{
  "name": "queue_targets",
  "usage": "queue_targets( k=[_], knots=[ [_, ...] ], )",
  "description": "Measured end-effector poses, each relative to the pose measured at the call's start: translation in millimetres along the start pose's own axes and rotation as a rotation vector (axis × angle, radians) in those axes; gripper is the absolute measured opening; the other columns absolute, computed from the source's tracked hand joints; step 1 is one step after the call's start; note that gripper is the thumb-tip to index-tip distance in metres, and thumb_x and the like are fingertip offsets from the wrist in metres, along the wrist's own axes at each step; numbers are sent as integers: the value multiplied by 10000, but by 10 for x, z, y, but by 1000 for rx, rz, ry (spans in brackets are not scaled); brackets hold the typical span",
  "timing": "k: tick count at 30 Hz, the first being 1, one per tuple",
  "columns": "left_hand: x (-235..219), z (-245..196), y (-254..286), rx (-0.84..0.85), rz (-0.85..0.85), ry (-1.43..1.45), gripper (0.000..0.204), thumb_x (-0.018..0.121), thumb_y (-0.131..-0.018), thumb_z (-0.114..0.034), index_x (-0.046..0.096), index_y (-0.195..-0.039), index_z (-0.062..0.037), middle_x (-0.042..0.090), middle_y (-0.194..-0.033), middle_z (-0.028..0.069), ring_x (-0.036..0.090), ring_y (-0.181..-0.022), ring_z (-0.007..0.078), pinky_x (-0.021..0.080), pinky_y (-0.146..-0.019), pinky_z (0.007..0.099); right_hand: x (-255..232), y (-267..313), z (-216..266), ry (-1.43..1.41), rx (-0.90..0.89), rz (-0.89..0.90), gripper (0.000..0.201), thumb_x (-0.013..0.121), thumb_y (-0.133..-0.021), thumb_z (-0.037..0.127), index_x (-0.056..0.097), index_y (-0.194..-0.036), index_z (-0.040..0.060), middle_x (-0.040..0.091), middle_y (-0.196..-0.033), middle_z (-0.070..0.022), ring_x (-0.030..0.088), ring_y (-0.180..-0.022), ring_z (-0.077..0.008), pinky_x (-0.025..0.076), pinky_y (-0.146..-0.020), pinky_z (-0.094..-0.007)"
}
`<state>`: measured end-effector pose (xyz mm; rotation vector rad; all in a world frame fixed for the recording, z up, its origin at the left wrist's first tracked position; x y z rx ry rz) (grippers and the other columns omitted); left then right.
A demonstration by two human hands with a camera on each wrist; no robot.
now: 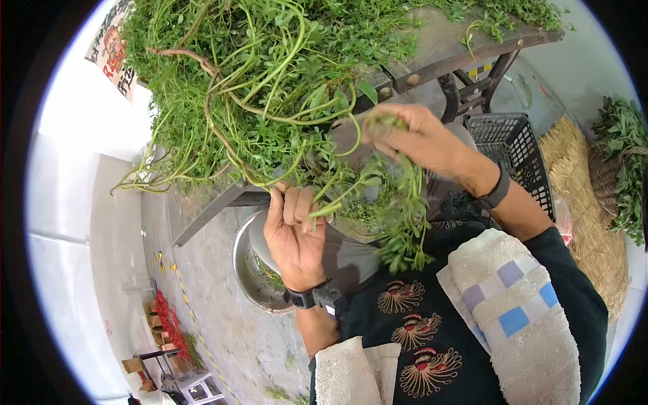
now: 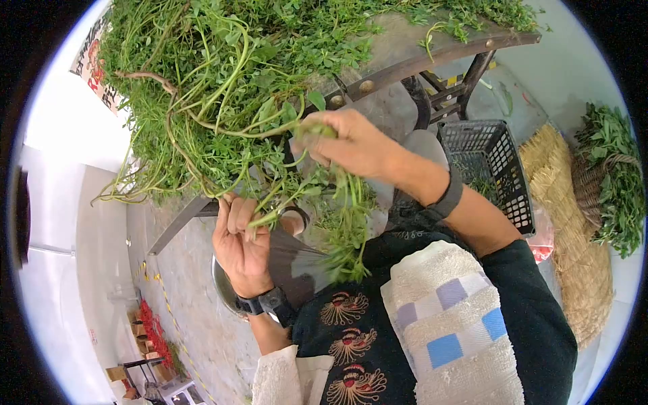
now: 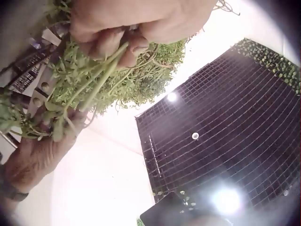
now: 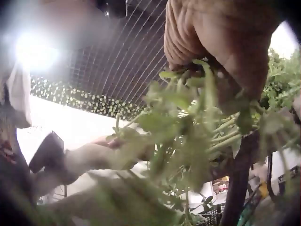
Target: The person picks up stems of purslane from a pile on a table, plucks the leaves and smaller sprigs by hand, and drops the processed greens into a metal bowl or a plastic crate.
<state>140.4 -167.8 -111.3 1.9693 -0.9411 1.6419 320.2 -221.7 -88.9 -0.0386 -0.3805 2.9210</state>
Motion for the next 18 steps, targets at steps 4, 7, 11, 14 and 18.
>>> queue_targets(
  k=[4,7,11,14,18],
  knots=[
    [-28,-12,41,-12,-81,-133,253,331,-1005,-216,476,-956,-15,259,-571,-24,298,-533,100,297,-469,252,273,-29,153,277,-293,143,236,630,-837,217,654,-995,44,635,-735,-97,603,-660,-189,445,-592,-304],
    [-22,8,11,-13,-80,-173,267,318,-1009,-231,481,-957,-26,257,-557,-24,303,-517,102,304,-448,245,443,-44,154,407,-360,212,267,632,-803,263,661,-1005,92,645,-802,-150,614,-745,-324,473,-645,-388],
    [4,-24,-65,-29,-107,-269,278,328,-1006,-254,486,-951,-32,255,-536,-28,299,-486,99,307,-384,229,703,-130,-49,800,-337,381,252,633,-765,277,659,-940,97,644,-802,-150,614,-762,-348,481,-653,-450],
    [177,-113,-172,-7,-126,-306,278,343,-1002,-272,488,-940,-42,260,-521,-34,293,-459,94,312,-340,221,696,-209,251,823,-583,413,195,597,-748,226,574,-753,33,598,-688,-172,606,-711,-375,489,-622,-457],
    [640,-164,-351,-1,201,-389,274,302,-1014,-239,455,-959,-19,254,-552,-26,302,-498,83,242,-396,226,682,-255,552,813,-526,508,189,581,-788,164,502,-788,-8,530,-682,-180,541,-712,-391,430,-619,-451]
  ],
)
Point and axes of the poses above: each hand's wrist, its own y-axis away from the middle knuckle, its own x-axis out of the palm, z = x × y, the point moved 8 cm from there along -y, towards the middle knuckle
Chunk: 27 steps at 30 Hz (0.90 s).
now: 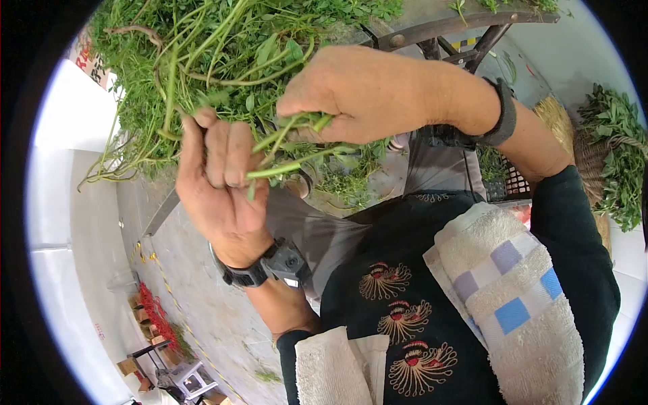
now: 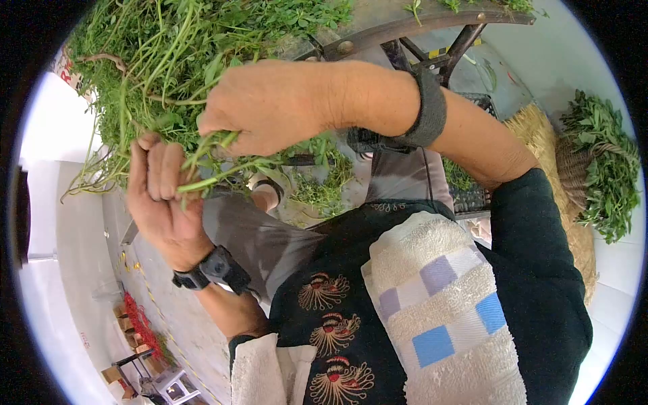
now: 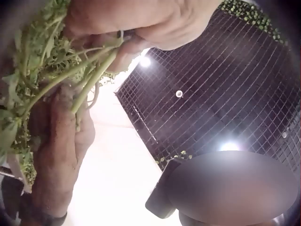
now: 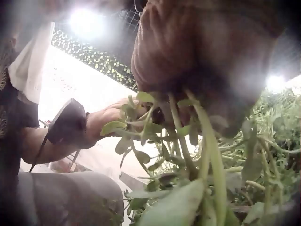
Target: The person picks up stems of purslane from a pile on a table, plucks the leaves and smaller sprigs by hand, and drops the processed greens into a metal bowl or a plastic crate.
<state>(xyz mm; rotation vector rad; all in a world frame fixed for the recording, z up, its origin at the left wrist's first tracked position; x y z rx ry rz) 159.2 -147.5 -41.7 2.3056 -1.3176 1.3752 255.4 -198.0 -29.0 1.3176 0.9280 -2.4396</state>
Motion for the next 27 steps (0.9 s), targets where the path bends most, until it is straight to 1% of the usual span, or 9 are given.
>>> queue_targets(
  k=[6,8,9,11,15,17,22,24,27],
  knots=[
    [-4,17,-43,27,-87,-107,293,344,-1005,-277,498,-942,-36,238,-493,-50,263,-411,68,272,-333,213,-122,20,-13,278,-78,-152,228,555,-828,206,514,-795,-16,542,-687,-135,555,-630,-346,436,-588,-417],
    [-85,58,15,-7,-91,-118,314,363,-1000,-299,521,-938,-35,242,-485,-61,243,-398,61,244,-340,203,-445,211,-571,-440,359,-504,296,527,-840,291,605,-808,8,593,-667,-57,602,-708,-171,457,-576,-334],
    [-81,71,56,-5,-86,-122,314,363,-1000,-299,521,-938,-35,242,-485,-61,243,-398,61,244,-340,203,-496,275,-580,-437,354,-508,296,527,-840,291,605,-808,8,593,-667,-57,602,-708,-171,457,-576,-334],
    [-258,24,125,59,-334,-203,318,399,-987,-320,525,-933,-33,247,-484,-66,242,-398,58,213,-339,208,-671,345,-602,-339,376,-478,325,467,-925,346,580,-854,49,572,-766,35,517,-586,-82,423,-558,-244],
    [-359,-11,179,81,-341,-308,308,439,-973,-333,532,-905,-47,251,-486,-59,239,-400,50,213,-334,213,-293,410,-533,-478,270,-300,298,488,-929,323,593,-899,46,590,-770,18,515,-580,-55,415,-551,-220],
    [-324,-30,177,107,-336,-303,314,440,-972,-335,533,-890,-47,247,-483,-57,243,-399,50,205,-333,212,-129,471,-442,-723,399,-192,244,536,-911,271,612,-904,39,587,-730,12,517,-580,-54,413,-546,-216],
    [-294,14,197,118,-394,-308,293,394,-990,-307,514,-905,-54,253,-481,-57,269,-387,47,237,-309,189,335,390,-101,-338,195,-58,154,593,-839,173,642,-900,41,639,-736,-70,608,-633,-196,459,-575,-320],
    [-318,5,232,134,-383,-318,293,393,-989,-311,512,-900,-58,256,-482,-59,271,-388,47,235,-311,191,534,375,10,-282,99,-109,212,589,-810,207,627,-960,62,574,-658,-168,564,-599,-350,427,-531,-408],
    [-353,-5,311,154,-388,-347,298,392,-988,-319,507,-883,-64,264,-483,-61,269,-388,50,214,-316,196,538,406,74,-291,168,-67,205,578,-798,179,596,-954,47,568,-649,-170,562,-651,-395,436,-559,-449]
  ],
)
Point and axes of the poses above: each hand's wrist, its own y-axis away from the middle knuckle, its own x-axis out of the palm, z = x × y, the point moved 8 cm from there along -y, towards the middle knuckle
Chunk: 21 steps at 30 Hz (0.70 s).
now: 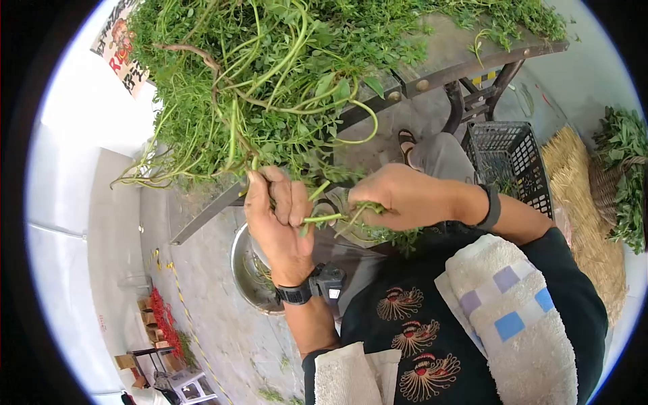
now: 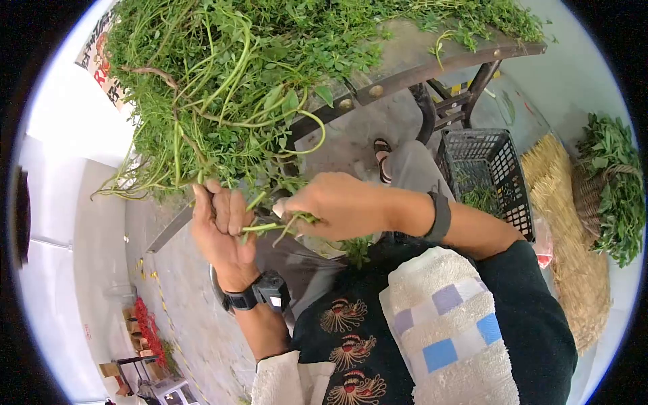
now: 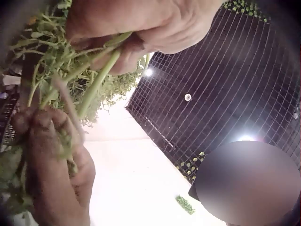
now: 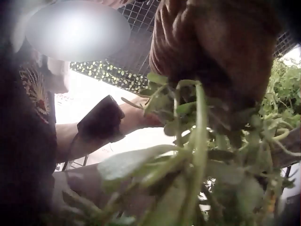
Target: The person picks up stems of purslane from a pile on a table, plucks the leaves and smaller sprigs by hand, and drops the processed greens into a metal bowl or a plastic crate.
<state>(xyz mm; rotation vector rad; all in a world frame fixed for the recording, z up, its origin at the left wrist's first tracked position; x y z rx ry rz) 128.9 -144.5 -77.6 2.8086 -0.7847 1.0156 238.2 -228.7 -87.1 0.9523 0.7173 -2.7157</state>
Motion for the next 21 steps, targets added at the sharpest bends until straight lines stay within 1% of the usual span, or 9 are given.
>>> queue_targets(
  k=[2,5,7,8,10,12,14,18,21],
  knots=[
    [-35,50,19,-6,10,-9,301,392,-989,-319,508,-884,-62,264,-481,-61,260,-387,50,196,-323,198,83,-9,10,102,-20,8,200,572,-792,171,568,-935,33,573,-657,-173,568,-658,-403,439,-578,-470],
    [-96,18,93,11,1,28,304,407,-984,-328,506,-867,-64,267,-479,-60,244,-387,47,189,-331,200,-120,-43,-205,311,151,-223,193,558,-805,193,568,-884,17,562,-653,-178,588,-652,-369,443,-573,-449],
    [-230,-44,112,41,-21,92,314,426,-977,-331,498,-813,-74,273,-478,-54,235,-396,48,190,-341,204,-553,78,-648,-138,366,-502,184,543,-847,216,563,-896,39,563,-675,-48,570,-614,-181,437,-549,-321],
    [-256,-53,121,43,-29,93,314,426,-977,-331,498,-813,-74,273,-478,-54,235,-396,48,190,-341,204,-639,107,-676,-141,366,-494,184,543,-847,216,563,-896,39,563,-675,-48,570,-614,-181,437,-549,-321],
    [-404,-125,155,111,-181,32,342,442,-980,-270,453,-702,-69,265,-485,-40,194,-406,60,179,-364,222,-706,185,-739,-593,400,-509,237,525,-845,232,595,-867,7,591,-673,-139,593,-647,-191,457,-583,-358],
    [-472,-87,151,124,-151,45,308,498,-957,-231,470,-698,-66,301,-491,-40,228,-413,57,193,-367,214,-697,171,-688,-503,384,-447,235,519,-851,229,603,-873,11,600,-680,-123,589,-641,-176,456,-584,-356],
    [-490,53,187,47,-189,-211,273,553,-924,-186,476,-692,-66,351,-513,-45,277,-429,50,217,-379,197,-600,173,-602,-406,379,-391,235,514,-856,227,612,-879,14,609,-687,-107,586,-636,-161,455,-585,-355],
    [-281,375,211,-148,-5,-350,218,634,-876,-188,625,-943,19,457,-587,-50,316,-446,35,245,-419,186,-28,-8,-293,-42,175,-91,216,552,-813,214,614,-868,15,602,-683,-181,599,-640,-346,457,-582,-412],
    [-283,363,207,-157,-29,-420,251,640,-876,-207,644,-951,33,459,-580,-49,329,-455,37,260,-432,197,124,-31,-337,-73,200,-72,207,576,-783,213,603,-847,18,589,-702,-217,571,-686,-418,463,-587,-453]
  ],
)
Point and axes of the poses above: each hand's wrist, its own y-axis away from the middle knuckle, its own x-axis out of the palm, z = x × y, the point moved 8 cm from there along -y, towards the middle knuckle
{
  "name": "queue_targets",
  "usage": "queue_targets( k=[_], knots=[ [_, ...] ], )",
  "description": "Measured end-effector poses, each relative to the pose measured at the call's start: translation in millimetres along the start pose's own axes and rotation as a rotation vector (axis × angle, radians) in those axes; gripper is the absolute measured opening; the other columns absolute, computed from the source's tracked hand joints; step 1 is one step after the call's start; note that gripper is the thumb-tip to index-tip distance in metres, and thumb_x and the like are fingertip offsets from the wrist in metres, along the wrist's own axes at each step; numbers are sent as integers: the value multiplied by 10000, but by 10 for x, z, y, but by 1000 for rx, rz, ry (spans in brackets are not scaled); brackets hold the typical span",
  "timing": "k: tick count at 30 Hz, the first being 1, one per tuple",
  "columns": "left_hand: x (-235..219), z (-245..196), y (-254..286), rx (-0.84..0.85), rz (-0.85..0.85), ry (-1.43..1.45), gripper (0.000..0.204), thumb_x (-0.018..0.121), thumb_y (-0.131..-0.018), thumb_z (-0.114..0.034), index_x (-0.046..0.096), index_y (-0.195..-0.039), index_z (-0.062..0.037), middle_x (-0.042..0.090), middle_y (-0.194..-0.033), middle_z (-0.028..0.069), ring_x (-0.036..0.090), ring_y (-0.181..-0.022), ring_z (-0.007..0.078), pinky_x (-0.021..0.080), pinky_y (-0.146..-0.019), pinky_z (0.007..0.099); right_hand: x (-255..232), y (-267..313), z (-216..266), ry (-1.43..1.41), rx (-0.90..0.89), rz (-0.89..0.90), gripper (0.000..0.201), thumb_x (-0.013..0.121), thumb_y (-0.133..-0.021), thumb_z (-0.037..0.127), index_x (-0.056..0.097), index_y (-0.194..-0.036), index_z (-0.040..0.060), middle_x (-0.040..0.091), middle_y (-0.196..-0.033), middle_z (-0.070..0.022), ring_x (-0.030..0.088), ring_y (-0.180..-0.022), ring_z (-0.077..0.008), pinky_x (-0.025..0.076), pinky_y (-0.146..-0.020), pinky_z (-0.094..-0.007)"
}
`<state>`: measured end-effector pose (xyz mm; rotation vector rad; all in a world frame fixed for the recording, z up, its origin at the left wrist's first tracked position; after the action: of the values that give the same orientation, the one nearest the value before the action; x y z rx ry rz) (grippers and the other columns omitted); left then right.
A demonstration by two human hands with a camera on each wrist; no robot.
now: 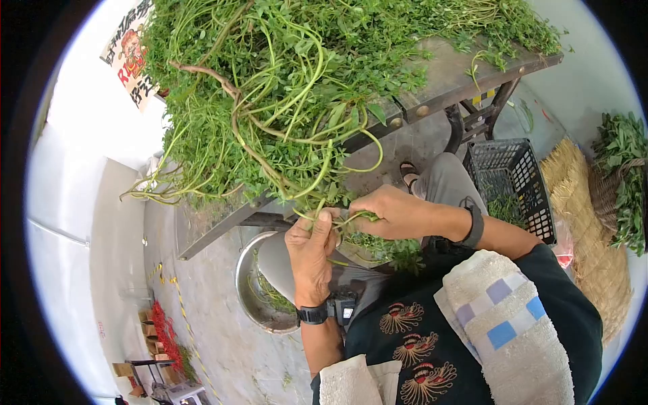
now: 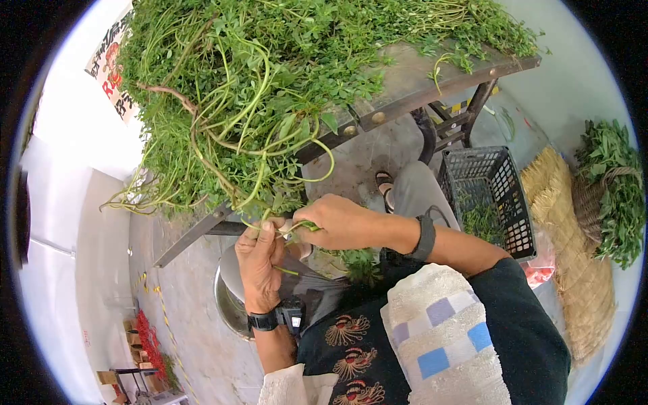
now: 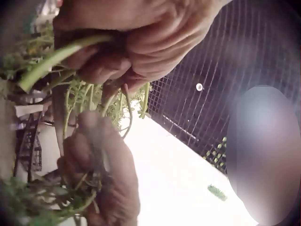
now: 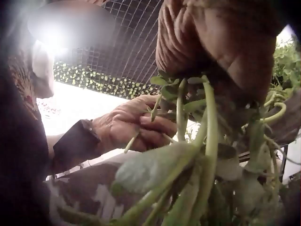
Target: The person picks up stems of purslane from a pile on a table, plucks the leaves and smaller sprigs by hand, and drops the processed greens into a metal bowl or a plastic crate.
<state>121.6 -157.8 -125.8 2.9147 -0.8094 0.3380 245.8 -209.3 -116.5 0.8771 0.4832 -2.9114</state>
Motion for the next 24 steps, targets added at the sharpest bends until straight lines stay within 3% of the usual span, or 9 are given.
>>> queue_targets(
  k=[2,4,9,11,12,14,17,23,24],
  knots=[
    [-2,5,2,-5,-17,-33,267,643,-875,-216,654,-955,39,460,-576,-48,336,-460,37,268,-439,203,5,10,55,90,-26,4,206,580,-781,217,599,-843,22,590,-707,-217,574,-686,-419,462,-585,-463],
    [1,-92,37,162,-100,-249,266,622,-891,-228,667,-905,34,458,-553,-42,361,-463,40,273,-442,203,25,-8,73,184,-52,13,204,584,-778,220,596,-839,26,591,-711,-217,578,-685,-420,462,-584,-473],
    [-155,-64,68,214,-254,-64,266,567,-926,-210,657,-823,18,462,-528,-24,375,-455,47,289,-440,209,-682,57,-204,229,128,-530,234,592,-782,239,607,-866,21,590,-723,-224,593,-683,-391,469,-603,-455],
    [-301,-153,61,205,-211,-91,315,554,-933,-250,639,-803,24,467,-528,-12,391,-464,57,280,-444,208,-1041,174,-485,-63,228,-620,270,602,-807,265,622,-880,6,610,-698,-168,604,-635,-254,465,-604,-379],
    [-288,-90,35,127,-150,-93,304,555,-932,-249,646,-813,15,482,-531,-6,390,-462,60,290,-448,209,-1102,203,-489,-64,225,-606,270,602,-807,265,622,-880,6,610,-698,-168,604,-635,-254,465,-604,-379],
    [-339,6,19,112,-176,-161,303,558,-930,-255,649,-818,12,487,-532,-5,387,-460,60,288,-449,211,-1158,225,-491,-211,242,-572,310,630,-826,290,639,-914,-8,588,-673,-67,513,-632,-115,435,-602,-310],
    [-412,80,0,70,-182,-330,282,568,-922,-254,656,-867,8,506,-544,-13,425,-474,49,327,-442,212,-1111,216,-427,-140,101,-582,333,649,-835,304,644,-939,-13,558,-690,0,455,-669,-70,421,-622,-273],
    [-260,-94,73,238,-105,-1042,240,659,-813,-183,645,-973,-5,624,-784,83,567,-605,128,446,-559,268,-996,0,-416,-181,252,-470,336,661,-824,301,656,-948,-11,565,-675,-14,464,-651,-73,424,-614,-266],
    [-241,-156,98,236,-114,-1004,256,667,-798,-176,643,-990,-8,626,-836,102,582,-637,152,456,-583,280,-996,-104,-232,-176,21,-513,341,661,-817,306,663,-944,-10,542,-595,-26,446,-578,-79,400,-542,-293]
  ],
)
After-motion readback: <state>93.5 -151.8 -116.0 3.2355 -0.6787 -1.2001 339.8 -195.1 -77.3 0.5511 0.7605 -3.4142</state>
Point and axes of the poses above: each hand's wrist, its own y-axis away from the middle knuckle, its own x-axis out of the palm, z = x × y, the point moved 8 cm from there along -y, towards the middle knuckle
